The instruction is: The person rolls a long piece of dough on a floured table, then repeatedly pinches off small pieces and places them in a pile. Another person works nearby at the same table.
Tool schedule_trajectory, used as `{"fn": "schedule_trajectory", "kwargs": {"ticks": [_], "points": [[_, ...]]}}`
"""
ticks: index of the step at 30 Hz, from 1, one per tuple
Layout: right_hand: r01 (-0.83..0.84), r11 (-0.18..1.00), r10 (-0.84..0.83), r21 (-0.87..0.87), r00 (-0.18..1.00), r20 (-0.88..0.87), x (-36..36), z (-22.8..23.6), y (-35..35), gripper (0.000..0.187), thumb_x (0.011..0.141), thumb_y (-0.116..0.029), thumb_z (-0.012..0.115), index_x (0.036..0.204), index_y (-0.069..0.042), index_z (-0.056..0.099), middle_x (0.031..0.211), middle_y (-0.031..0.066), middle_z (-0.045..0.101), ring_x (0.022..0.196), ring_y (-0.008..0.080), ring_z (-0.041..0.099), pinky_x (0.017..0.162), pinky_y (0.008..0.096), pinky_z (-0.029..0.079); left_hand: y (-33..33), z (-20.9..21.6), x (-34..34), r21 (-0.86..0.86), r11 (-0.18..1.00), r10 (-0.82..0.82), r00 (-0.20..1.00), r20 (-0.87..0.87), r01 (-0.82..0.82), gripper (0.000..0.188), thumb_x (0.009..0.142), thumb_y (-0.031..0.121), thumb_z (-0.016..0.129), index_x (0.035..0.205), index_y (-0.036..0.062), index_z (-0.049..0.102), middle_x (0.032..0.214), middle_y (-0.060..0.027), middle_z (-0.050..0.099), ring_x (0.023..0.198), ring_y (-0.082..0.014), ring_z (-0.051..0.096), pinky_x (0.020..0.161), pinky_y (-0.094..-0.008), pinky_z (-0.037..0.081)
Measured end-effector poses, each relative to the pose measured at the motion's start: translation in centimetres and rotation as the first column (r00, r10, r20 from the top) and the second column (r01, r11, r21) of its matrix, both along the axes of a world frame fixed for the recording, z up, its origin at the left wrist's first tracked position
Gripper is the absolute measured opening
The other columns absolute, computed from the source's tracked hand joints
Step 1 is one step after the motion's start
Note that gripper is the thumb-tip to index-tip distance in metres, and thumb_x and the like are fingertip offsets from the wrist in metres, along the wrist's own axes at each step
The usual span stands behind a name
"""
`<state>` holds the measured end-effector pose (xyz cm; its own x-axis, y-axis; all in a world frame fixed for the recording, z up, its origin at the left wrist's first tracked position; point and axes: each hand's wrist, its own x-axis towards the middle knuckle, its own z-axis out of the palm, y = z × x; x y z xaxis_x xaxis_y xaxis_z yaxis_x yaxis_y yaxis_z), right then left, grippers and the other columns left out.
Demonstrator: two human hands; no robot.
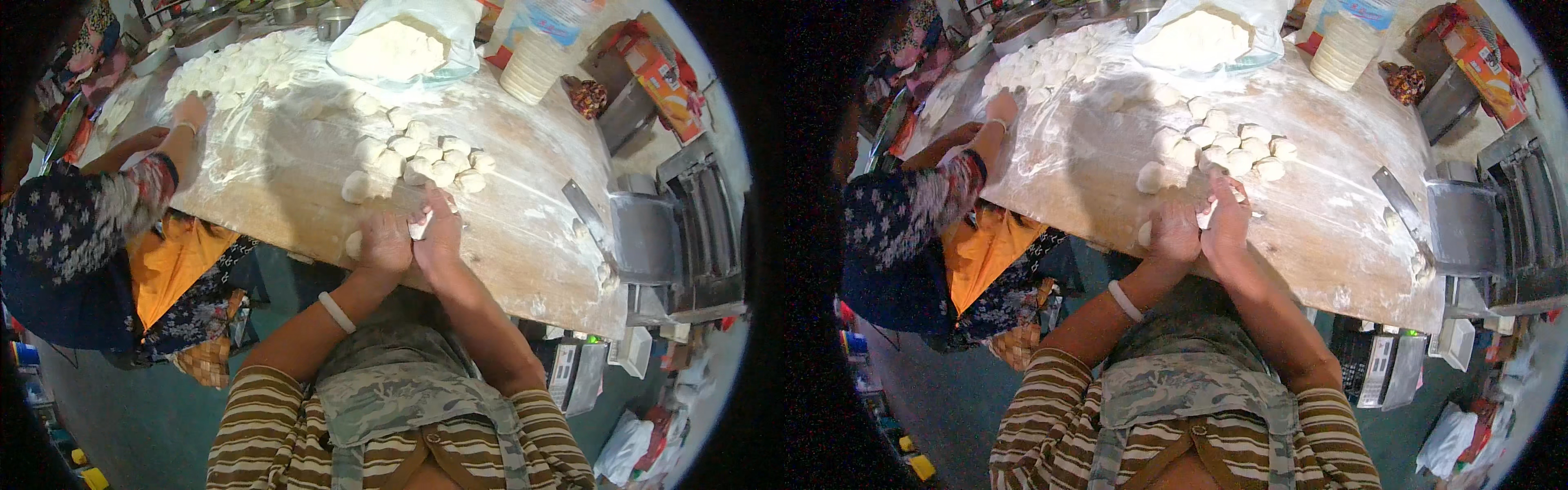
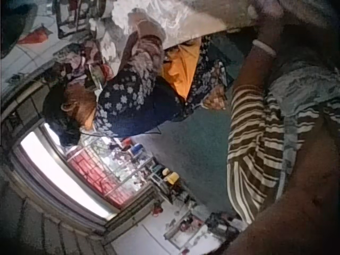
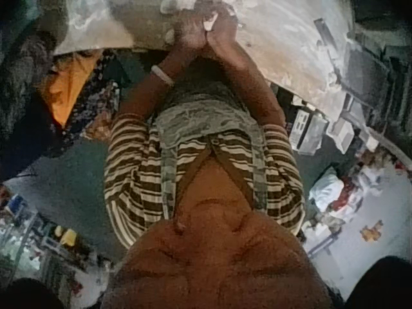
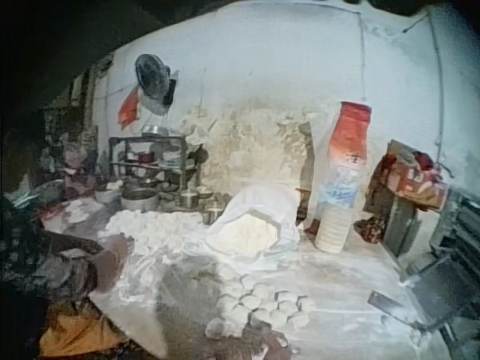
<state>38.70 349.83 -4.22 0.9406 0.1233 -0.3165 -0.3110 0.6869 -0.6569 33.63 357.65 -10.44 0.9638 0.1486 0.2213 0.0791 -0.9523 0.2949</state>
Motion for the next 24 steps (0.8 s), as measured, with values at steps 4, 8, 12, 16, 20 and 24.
{"fn": "schedule_trajectory", "kwargs": {"ticks": [4, 8, 12, 16, 20, 24], "points": [[-0.361, 0.930, 0.348, 0.064, 0.924, 0.160, -2.5, 4.6, 0.3, 0.033, 0.103, -0.031, 0.063, 0.120, -0.005, 0.054, 0.088, 0.0037, 0.059, 0.069, 0.0139, 0.058, 0.071, 0.0293, 0.051, 1.0, -0.5, 0.2, -0.151, 0.983, -0.119, 0.988, -0.099, 0.103, 0.048, 0.091, 0.035, 0.060, 0.130, 0.0063, 0.055, 0.125, -0.0183, 0.058, 0.119, -0.0359, 0.053, 0.101, -0.0497, 0.038], [-0.357, 0.929, 0.351, 0.098, 0.933, 0.076, 3.0, 4.5, 1.1, 0.055, 0.110, -0.043, 0.049, 0.136, 0.006, 0.051, 0.126, 0.0157, 0.062, 0.114, 0.0266, 0.063, 0.102, 0.0403, 0.051, 4.2, 5.4, -1.7, -0.354, 0.900, -0.289, 0.956, -0.049, 0.254, 0.079, 0.089, 0.048, 0.068, 0.150, 0.0028, 0.043, 0.145, -0.0230, 0.050, 0.133, -0.0394, 0.047, 0.112, -0.0511, 0.035], [-0.314, 0.939, 0.325, -0.139, 0.943, 0.068, 2.0, 5.2, -0.1, 0.063, 0.110, -0.040, 0.050, 0.152, 0.005, 0.039, 0.134, 0.0160, 0.059, 0.124, 0.0256, 0.059, 0.113, 0.0383, 0.044, 6.2, 3.0, -5.0, -0.017, 0.984, -0.173, 0.979, 0.106, 0.176, 0.077, 0.083, 0.029, 0.077, 0.141, -0.0086, 0.045, 0.138, -0.0251, 0.054, 0.128, -0.0399, 0.051, 0.110, -0.0533, 0.036], [-0.202, 0.962, 0.227, -0.186, 0.966, 0.122, 1.0, 0.0, -1.1, 0.039, 0.108, -0.027, 0.057, 0.132, 0.003, 0.057, 0.121, 0.0088, 0.062, 0.113, 0.0182, 0.060, 0.108, 0.0327, 0.045, 6.2, 0.4, -4.5, 0.068, 0.987, -0.159, 0.969, 0.188, 0.149, 0.054, 0.084, 0.023, 0.076, 0.127, -0.0018, 0.054, 0.127, -0.0232, 0.059, 0.119, -0.0369, 0.055, 0.101, -0.0505, 0.043], [-0.195, 0.949, 0.265, -0.248, 0.919, 0.292, 0.7, -6.7, -1.6, 0.027, 0.107, -0.025, 0.056, 0.121, -0.001, 0.057, 0.114, 0.0120, 0.067, 0.096, 0.0188, 0.063, 0.083, 0.0343, 0.053, 4.6, 1.7, -3.4, -0.267, 0.947, -0.149, 0.981, 0.126, 0.178, 0.049, 0.086, 0.016, 0.072, 0.127, -0.0039, 0.054, 0.119, -0.0260, 0.061, 0.109, -0.0426, 0.060, 0.094, -0.0525, 0.048], [-0.243, 0.928, 0.299, -0.282, 0.939, 0.173, -2.8, -1.5, 0.0, 0.019, 0.093, -0.007, 0.074, 0.108, -0.005, 0.063, 0.091, 0.0032, 0.067, 0.076, 0.0099, 0.062, 0.064, 0.0255, 0.051, 3.9, 0.6, -2.7, -0.370, 0.886, -0.158, 0.931, 0.329, 0.280, 0.048, 0.086, 0.015, 0.072, 0.125, -0.0058, 0.053, 0.112, -0.0259, 0.063, 0.102, -0.0442, 0.063, 0.087, -0.0527, 0.050]]}}
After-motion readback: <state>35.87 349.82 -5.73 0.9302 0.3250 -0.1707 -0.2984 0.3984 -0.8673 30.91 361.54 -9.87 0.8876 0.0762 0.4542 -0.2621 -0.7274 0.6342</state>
